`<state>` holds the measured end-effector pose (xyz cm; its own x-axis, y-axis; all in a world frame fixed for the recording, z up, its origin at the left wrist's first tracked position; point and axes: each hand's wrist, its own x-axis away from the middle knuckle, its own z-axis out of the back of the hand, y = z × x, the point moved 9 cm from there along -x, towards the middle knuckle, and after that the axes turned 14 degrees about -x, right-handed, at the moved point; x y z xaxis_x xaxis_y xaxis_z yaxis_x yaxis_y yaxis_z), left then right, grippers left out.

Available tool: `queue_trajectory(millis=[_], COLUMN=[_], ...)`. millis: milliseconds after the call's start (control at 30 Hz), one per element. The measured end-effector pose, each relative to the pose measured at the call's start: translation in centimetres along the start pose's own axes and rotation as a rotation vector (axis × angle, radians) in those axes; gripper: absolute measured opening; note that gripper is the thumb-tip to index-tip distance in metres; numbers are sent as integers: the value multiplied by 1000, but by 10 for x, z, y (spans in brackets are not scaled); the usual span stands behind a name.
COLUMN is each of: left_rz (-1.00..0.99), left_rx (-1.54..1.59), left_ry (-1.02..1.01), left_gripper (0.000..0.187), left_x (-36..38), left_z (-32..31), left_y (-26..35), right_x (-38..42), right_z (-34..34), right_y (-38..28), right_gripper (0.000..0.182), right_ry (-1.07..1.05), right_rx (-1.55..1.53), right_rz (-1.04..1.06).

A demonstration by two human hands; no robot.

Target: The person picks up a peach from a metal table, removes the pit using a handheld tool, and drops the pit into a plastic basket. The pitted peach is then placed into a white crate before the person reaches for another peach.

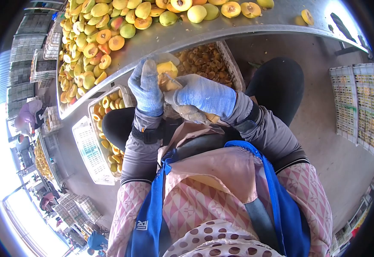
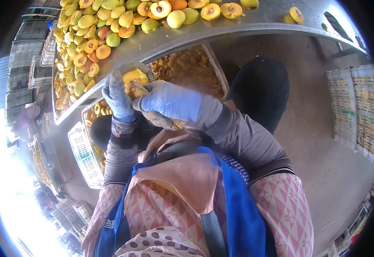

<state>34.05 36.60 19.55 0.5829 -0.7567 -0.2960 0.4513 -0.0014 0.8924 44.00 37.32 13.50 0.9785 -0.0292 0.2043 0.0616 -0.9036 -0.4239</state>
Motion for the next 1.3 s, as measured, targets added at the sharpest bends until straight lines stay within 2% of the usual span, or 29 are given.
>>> queue_trajectory(millis=[67,100,200,300,400,500,600,700,767,833,900,967,1000,1033,1100,1200,1300], left_rz=[-34,10,115,146,136,129,126,100,92,178,235,261,123,-13,-47,204,250], left_rx=[-26,-13,-13,-75,-110,-141,-129,-57,-49,87,206,313,198,81,49,290,336], left_ry=[4,-8,-29,17,102,117,93,70,31,-44,-88,-102,-22,61,108,84,-87], left_gripper=[39,38,34,31,32,34,31,26,24,24,26,31,33,36,37,30,45], left_x=[-1,-2,0,0,1,3,6,2,3,4,5,8,7,11,16,14,17], left_z=[0,0,2,6,14,17,14,12,10,6,1,-6,0,5,14,22,14], left_y=[3,-5,-22,-20,-21,-16,-14,-17,-19,-25,-25,-22,-20,-21,-27,-50,-68], right_x=[2,2,-1,-2,15,27,24,16,14,10,9,7,7,10,17,18,18], right_z=[3,5,-12,-8,-4,-23,-16,-10,-11,-6,7,9,9,5,-3,-5,-6], right_y=[-9,-14,-37,-37,-44,-45,-43,-44,-44,-39,-24,-22,-21,-23,-30,-44,-48], right_gripper=[16,21,23,27,33,39,34,27,27,31,36,40,42,39,31,31,32], right_ry=[94,141,-94,-37,396,407,336,183,42,28,128,94,76,75,68,24,183], right_rx=[360,538,1065,1052,1446,1428,1317,1040,912,749,548,520,508,539,603,911,1137], right_rz=[-4,-7,724,661,423,605,609,740,732,515,101,139,156,156,158,480,627])
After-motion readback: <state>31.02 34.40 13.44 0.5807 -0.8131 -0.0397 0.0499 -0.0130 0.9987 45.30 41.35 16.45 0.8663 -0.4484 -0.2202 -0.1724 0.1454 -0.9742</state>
